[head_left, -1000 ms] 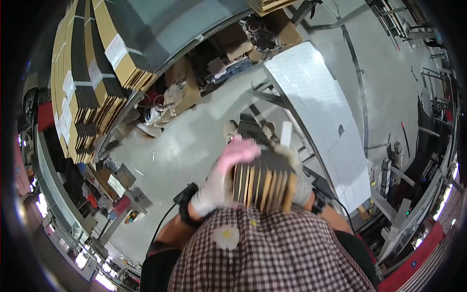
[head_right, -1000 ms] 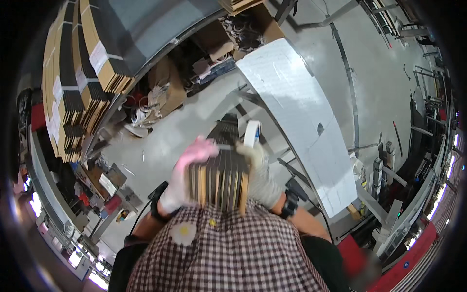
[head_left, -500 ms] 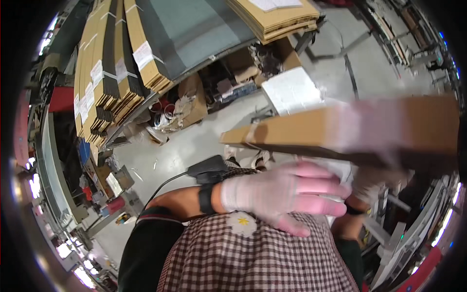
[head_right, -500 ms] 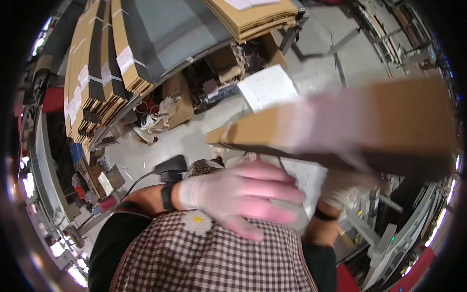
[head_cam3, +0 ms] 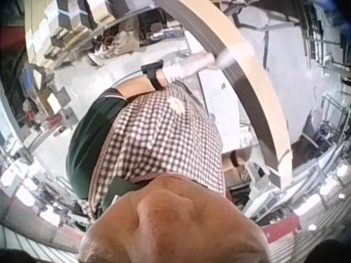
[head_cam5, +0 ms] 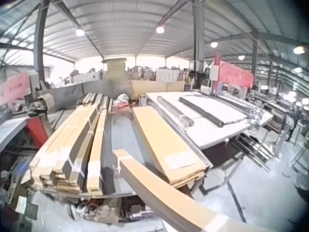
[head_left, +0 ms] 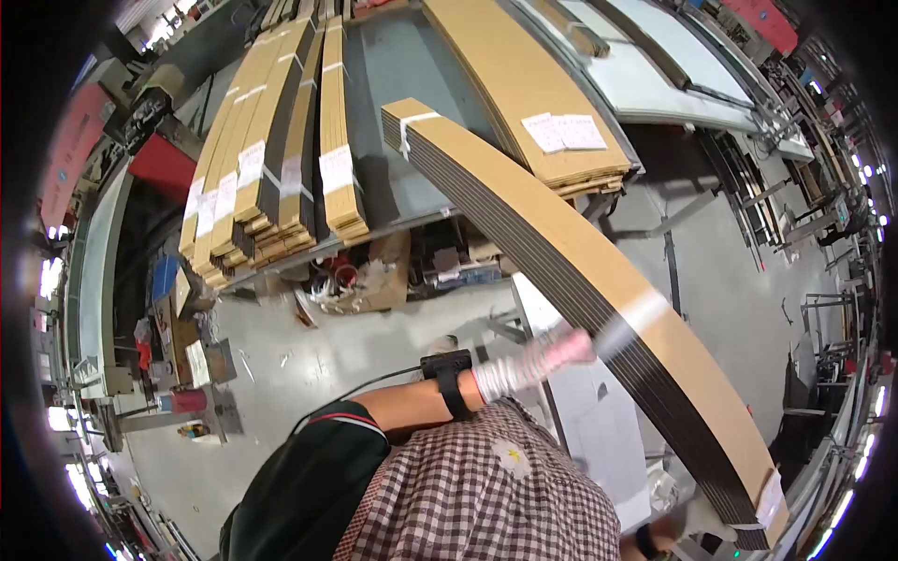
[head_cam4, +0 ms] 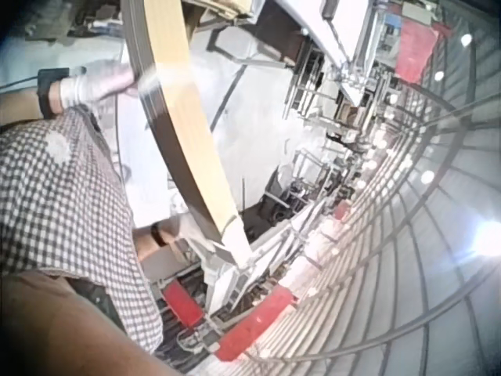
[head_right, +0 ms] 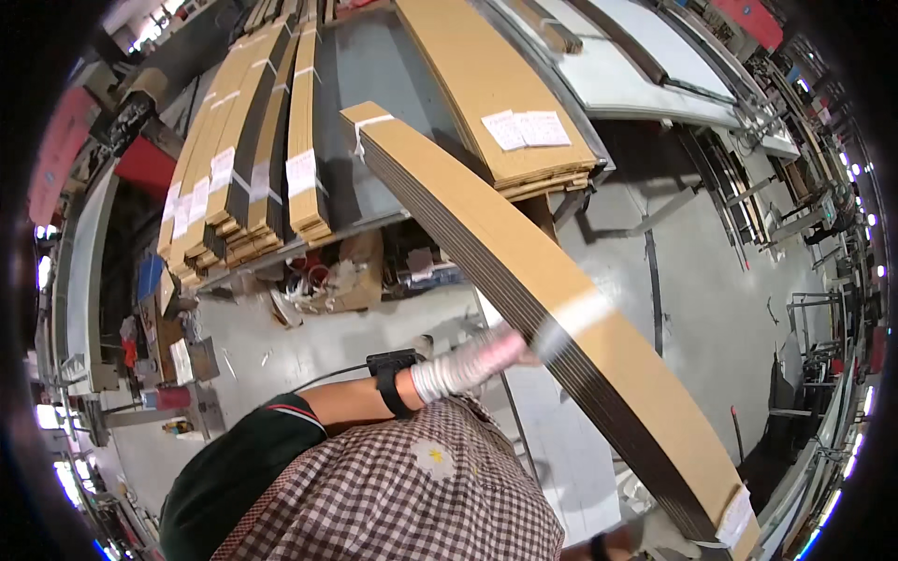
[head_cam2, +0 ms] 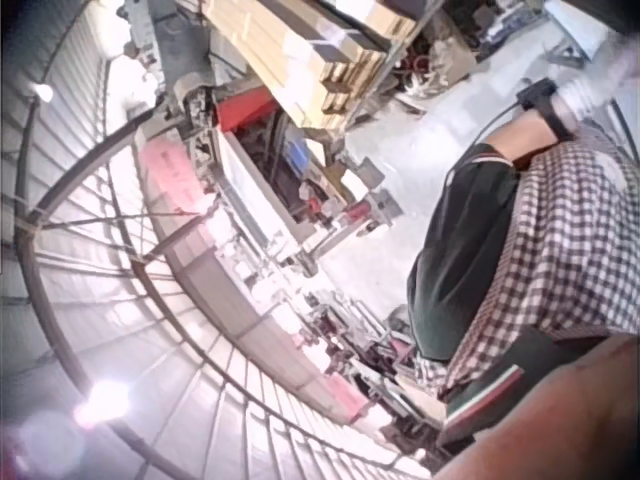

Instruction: Taping product quality certificates onto stacks of wooden boards in a factory.

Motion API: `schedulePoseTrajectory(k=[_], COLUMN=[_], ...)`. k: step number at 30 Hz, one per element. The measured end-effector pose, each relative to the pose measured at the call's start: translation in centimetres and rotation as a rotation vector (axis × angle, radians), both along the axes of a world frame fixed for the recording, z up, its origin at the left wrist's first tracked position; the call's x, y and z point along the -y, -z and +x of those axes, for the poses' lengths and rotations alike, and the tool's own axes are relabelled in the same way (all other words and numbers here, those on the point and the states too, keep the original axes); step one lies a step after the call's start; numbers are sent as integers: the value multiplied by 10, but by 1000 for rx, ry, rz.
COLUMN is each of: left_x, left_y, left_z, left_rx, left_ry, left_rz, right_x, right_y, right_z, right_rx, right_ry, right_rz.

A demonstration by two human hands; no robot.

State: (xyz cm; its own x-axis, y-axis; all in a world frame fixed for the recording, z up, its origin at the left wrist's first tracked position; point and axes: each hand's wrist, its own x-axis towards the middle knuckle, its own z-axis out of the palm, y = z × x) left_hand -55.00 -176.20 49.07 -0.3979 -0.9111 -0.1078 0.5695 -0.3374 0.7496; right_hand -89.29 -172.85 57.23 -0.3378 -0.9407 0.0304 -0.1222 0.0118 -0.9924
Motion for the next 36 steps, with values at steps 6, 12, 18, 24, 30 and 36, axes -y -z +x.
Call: schedulePoseTrajectory(k=[6, 12, 18, 24, 30, 36], left_x=[4, -15, 11, 13, 90, 248], left_y=[-10, 75, 156, 145, 101, 41], left_z=[98, 227, 332, 351, 222, 150], left_rx=[-439, -712, -950, -454, 308, 1581], left_ry=[-146, -748, -1444, -1753, -1599, -843], left_rz=[38, 363, 550, 646, 442, -515], right_x=[34, 59, 104, 147, 131, 173], right_y=[15, 50, 116, 249, 328, 282], right_z=[223, 307, 227, 29, -90, -69], right_rx=[12, -106, -13, -269, -191, -679], right_ry=[-557, -604, -323, -261, -555, -530], right_rz=[229, 356, 102, 483, 997, 835])
